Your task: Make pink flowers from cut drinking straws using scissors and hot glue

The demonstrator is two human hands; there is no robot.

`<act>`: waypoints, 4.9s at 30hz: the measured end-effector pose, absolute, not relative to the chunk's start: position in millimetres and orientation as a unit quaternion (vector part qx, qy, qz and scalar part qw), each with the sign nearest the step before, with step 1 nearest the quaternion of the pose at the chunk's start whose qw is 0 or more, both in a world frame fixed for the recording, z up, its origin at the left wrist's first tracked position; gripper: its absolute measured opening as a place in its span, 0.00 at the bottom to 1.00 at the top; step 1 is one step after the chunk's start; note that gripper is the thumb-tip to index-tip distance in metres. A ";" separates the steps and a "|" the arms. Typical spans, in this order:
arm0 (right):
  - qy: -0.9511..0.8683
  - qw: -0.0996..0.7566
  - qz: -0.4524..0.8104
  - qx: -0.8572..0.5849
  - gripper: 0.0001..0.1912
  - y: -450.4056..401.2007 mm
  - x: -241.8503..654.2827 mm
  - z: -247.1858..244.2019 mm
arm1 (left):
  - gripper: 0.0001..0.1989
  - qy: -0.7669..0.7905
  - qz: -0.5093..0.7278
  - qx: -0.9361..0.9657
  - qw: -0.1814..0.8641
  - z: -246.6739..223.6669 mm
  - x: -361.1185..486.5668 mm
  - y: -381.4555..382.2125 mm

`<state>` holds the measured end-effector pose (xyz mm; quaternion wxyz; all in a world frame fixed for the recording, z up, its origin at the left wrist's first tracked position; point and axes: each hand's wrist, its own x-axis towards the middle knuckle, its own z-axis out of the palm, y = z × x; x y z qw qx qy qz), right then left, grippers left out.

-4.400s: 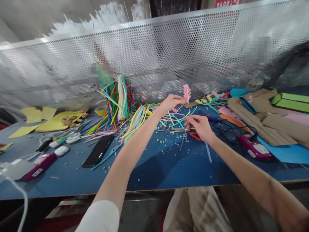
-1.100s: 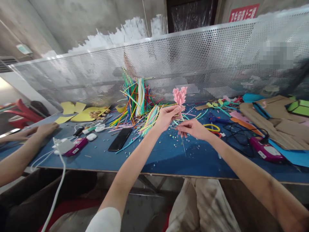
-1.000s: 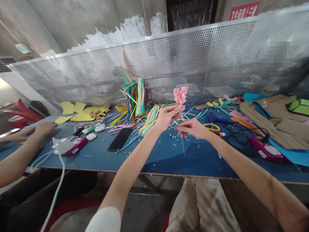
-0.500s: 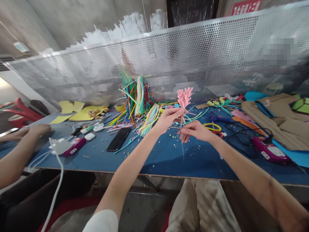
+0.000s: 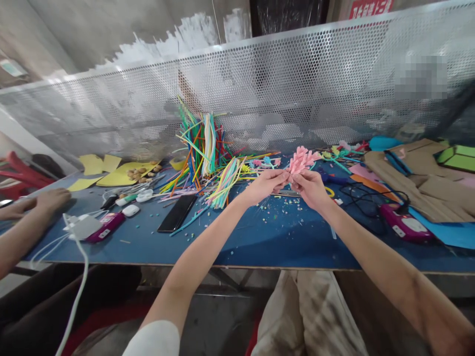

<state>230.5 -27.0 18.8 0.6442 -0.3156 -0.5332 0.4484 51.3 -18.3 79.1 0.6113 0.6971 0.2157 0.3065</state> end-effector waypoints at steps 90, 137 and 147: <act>-0.431 0.776 0.310 -0.340 0.16 -1.6 252.3 17.3 | 0.14 0.328 0.343 0.879 0.043 4.7 50.4 -3.0; -0.560 0.532 0.272 -0.574 0.15 10.1 280.7 -10.7 | 0.13 0.557 0.315 0.769 -0.002 23.8 -8.7 54.6; -0.623 0.419 0.193 -0.632 0.11 12.4 283.8 -13.1 | 0.19 0.694 0.133 0.708 -0.026 29.3 -52.8 84.5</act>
